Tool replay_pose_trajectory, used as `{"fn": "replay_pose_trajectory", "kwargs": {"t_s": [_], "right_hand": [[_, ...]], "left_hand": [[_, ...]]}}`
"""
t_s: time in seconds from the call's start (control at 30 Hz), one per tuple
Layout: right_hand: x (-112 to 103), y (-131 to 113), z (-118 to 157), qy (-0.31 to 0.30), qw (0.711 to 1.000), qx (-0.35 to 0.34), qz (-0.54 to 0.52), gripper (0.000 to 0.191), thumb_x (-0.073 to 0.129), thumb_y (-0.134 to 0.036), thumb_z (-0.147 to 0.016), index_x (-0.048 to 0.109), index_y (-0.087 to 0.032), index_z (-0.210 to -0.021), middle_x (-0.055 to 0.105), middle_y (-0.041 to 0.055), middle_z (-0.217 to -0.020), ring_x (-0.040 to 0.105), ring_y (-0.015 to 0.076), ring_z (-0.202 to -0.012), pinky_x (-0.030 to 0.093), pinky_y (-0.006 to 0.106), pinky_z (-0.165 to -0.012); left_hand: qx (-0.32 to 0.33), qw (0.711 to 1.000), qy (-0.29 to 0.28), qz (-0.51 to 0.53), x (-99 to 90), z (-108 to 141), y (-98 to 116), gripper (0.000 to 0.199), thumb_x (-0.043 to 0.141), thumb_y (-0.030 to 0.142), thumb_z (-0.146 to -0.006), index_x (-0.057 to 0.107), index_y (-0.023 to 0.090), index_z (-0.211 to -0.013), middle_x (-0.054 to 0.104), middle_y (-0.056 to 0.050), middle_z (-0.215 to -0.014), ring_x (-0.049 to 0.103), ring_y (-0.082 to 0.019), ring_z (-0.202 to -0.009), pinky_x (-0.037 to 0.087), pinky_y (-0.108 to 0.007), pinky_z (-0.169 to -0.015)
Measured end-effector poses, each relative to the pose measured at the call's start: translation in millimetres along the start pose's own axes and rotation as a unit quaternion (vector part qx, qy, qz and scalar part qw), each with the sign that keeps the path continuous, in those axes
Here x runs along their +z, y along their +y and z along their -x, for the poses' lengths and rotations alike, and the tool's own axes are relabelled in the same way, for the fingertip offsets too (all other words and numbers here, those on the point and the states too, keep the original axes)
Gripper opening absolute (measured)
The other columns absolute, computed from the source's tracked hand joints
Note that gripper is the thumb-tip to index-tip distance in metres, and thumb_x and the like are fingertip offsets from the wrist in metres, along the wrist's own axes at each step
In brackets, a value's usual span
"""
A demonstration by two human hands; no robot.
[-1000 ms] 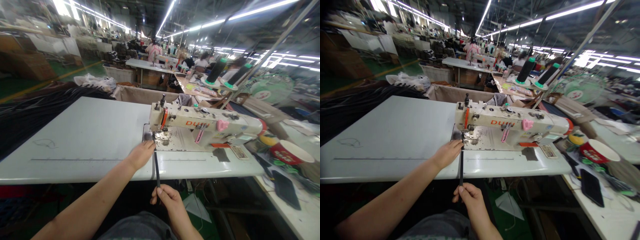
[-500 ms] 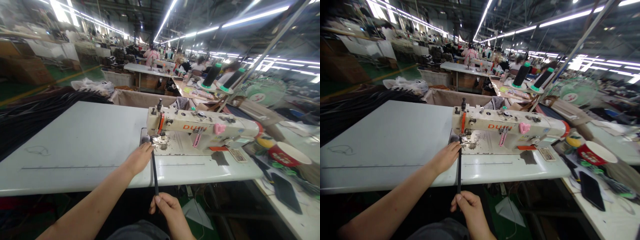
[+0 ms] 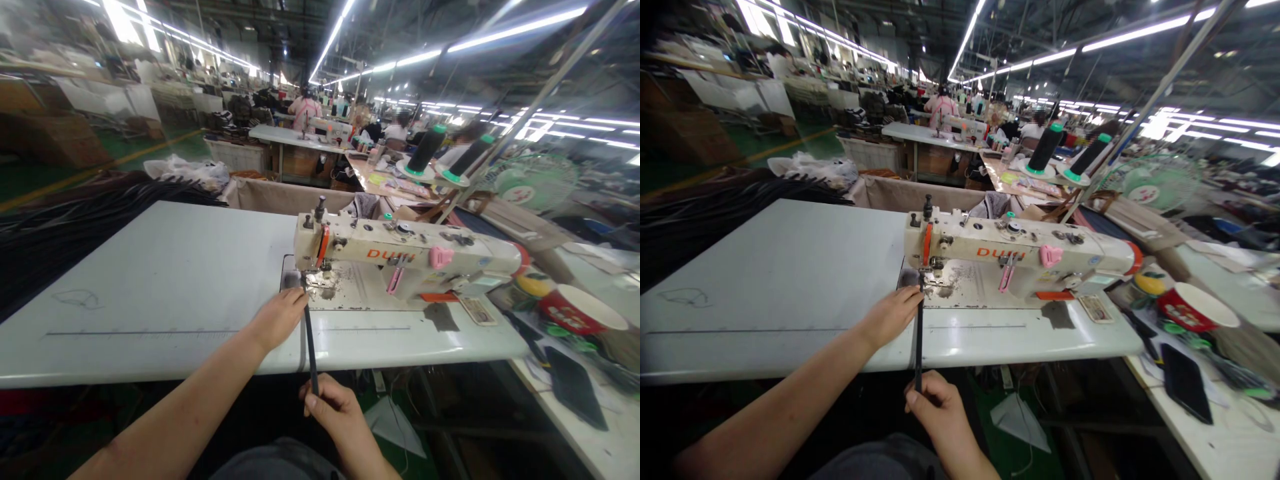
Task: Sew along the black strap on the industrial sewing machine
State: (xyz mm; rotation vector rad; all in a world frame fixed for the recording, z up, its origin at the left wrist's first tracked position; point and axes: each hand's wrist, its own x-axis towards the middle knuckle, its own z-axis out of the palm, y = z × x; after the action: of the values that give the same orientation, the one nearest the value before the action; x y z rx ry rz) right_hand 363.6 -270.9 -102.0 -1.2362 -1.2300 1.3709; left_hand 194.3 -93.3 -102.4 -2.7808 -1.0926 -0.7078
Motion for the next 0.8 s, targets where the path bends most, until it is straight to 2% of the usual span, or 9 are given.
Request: {"fn": "replay_pose_trajectory", "kwargs": {"t_s": [0.17,0.27,0.37,0.43,0.5,0.8], "right_hand": [[2,-16,-10,0.008,0.998,-0.006,0.055,0.032,0.077,-0.05,-0.088,0.078,-0.022,-0.074,0.071,0.0035,-0.079,0.064,0.0219,-0.08,0.049,0.033,-0.078],[5,-27,-15,0.033,0.998,0.01,0.051,0.027,0.074,-0.049,-0.089,0.081,-0.023,-0.091,0.079,0.0055,-0.096,0.068,0.0257,-0.096,0.05,0.038,-0.092],[7,-31,-15,0.024,0.998,0.058,0.011,0.032,0.072,-0.051,-0.09,0.078,-0.021,-0.099,0.079,0.0036,-0.084,0.067,0.0216,-0.081,0.052,0.034,-0.08],[8,-31,-13,0.015,0.997,0.072,0.001,0.032,0.07,-0.051,-0.092,0.076,-0.02,-0.097,0.076,0.0016,-0.072,0.061,0.0185,-0.069,0.049,0.032,-0.071],[10,-31,-9,0.014,0.997,0.076,0.001,0.034,0.068,-0.053,-0.094,0.076,-0.021,-0.09,0.074,0.0015,-0.068,0.059,0.018,-0.066,0.046,0.032,-0.069],[16,-33,17,0.01,0.993,0.101,-0.053,0.039,0.071,-0.059,-0.091,0.077,-0.021,-0.081,0.075,0.0038,-0.073,0.066,0.0216,-0.074,0.049,0.034,-0.074]], "left_hand": [[-0.003,1.0,-0.007,0.004,-3.0,-2,-1,0.023,0.05,0.015,-0.101,0.068,0.014,-0.116,0.069,-0.015,-0.123,0.068,-0.027,-0.115,0.056,-0.044,-0.107],[-0.016,0.999,-0.023,0.02,-7.2,-2,-1,0.022,0.049,0.016,-0.102,0.07,0.015,-0.11,0.07,-0.014,-0.12,0.068,-0.026,-0.113,0.056,-0.044,-0.107],[-0.024,0.999,-0.032,0.028,-9.1,-4,-1,0.024,0.047,0.017,-0.103,0.07,0.015,-0.111,0.069,-0.013,-0.12,0.068,-0.025,-0.113,0.055,-0.043,-0.107],[-0.028,0.998,-0.039,0.028,-9.0,-4,-1,0.025,0.047,0.017,-0.103,0.069,0.013,-0.115,0.068,-0.014,-0.121,0.067,-0.025,-0.114,0.054,-0.043,-0.107],[-0.026,0.998,-0.044,0.027,-8.9,-4,-1,0.026,0.046,0.017,-0.103,0.068,0.013,-0.118,0.067,-0.013,-0.121,0.067,-0.025,-0.115,0.054,-0.042,-0.107],[-0.019,0.998,-0.048,0.029,-11.0,-5,-3,0.025,0.046,0.017,-0.103,0.066,0.012,-0.118,0.066,-0.014,-0.12,0.068,-0.025,-0.111,0.055,-0.043,-0.103]]}}
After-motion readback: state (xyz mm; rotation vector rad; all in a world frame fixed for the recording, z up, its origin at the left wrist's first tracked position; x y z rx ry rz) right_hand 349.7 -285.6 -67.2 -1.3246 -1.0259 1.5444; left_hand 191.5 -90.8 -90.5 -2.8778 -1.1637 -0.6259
